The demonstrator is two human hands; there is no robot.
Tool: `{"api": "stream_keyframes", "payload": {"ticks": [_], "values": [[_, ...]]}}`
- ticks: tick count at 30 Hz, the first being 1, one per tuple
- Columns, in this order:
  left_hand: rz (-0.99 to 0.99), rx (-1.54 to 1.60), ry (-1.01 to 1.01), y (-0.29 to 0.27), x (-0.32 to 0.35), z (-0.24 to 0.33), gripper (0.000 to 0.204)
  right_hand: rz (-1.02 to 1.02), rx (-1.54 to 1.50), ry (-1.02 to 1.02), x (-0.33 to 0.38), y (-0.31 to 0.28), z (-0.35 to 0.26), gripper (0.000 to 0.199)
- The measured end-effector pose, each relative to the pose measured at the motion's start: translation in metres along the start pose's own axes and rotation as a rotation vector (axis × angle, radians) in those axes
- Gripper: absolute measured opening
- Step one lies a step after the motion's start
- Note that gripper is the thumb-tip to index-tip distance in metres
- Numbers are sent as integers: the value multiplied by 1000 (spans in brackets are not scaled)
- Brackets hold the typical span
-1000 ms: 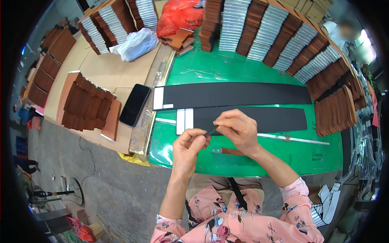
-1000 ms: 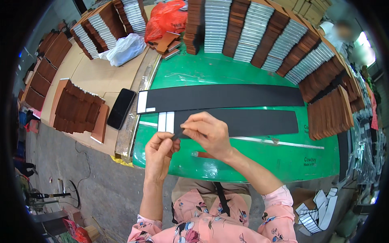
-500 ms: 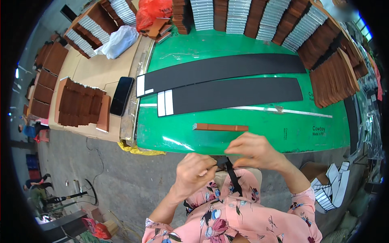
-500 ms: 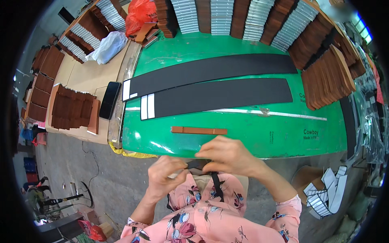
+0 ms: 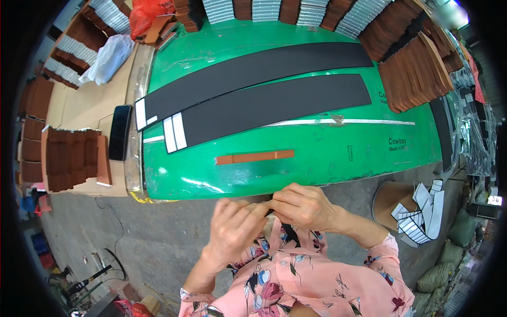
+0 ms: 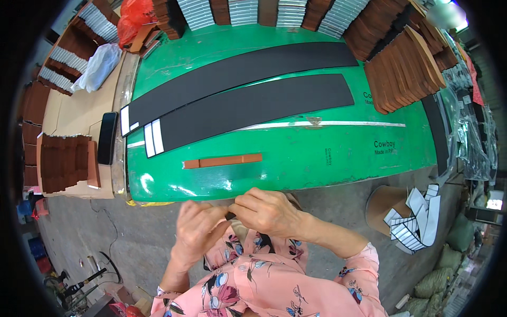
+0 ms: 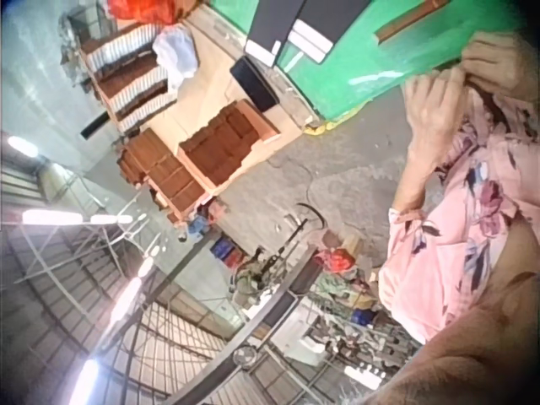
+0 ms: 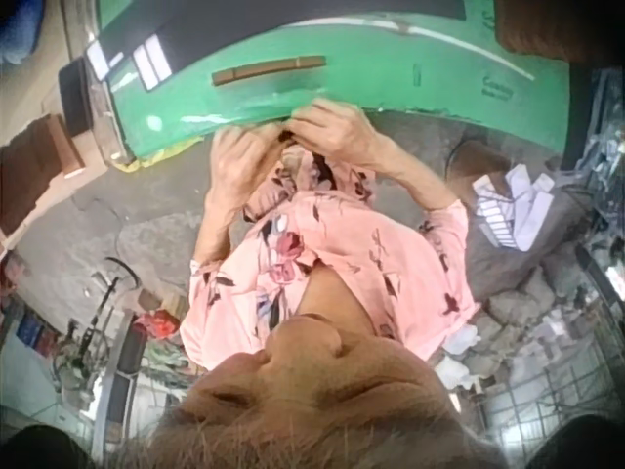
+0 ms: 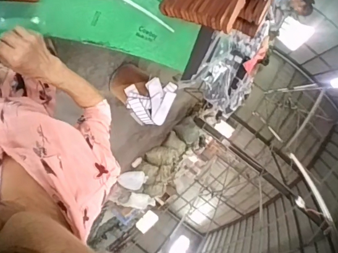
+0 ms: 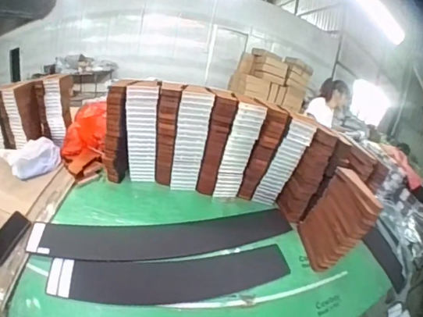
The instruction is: The person fastens a waist strap buckle, arranges stacks of wooden blocks on the table, and peels adhesive pads from long strips to stick them onto the wooden blocks by hand.
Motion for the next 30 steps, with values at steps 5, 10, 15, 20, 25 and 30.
{"api": "stream_keyframes", "payload": {"ticks": [5, 10, 15, 20, 25, 30], "values": [[126, 183, -495, -17, 11, -35, 74, 30, -175, 239, 8, -22, 33, 22], [335, 230, -562, 36, 1, -89, 59, 108, -262, 454, -4, -24, 61, 21], [390, 428, -633, 60, 6, -104, 43, 89, -53, 316, -7, -16, 74, 22], [357, 386, -597, 65, 13, -112, 43, 46, -143, 402, -10, -12, 74, 20], [344, 340, -551, 66, 15, -113, 42, 38, -123, 376, -10, -9, 76, 20], [343, 296, -542, 66, 14, -112, 43, 23, -119, 361, -11, -9, 75, 20]]}}
Point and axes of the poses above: each hand's wrist, its own x-axis away from the middle knuckle, its own y-axis out of the palm, z = x × y, the point moved 1 cm from there along -x, towards the middle knuckle, and after that the axes turned 1 degree about -x, right-handed, at the moved point
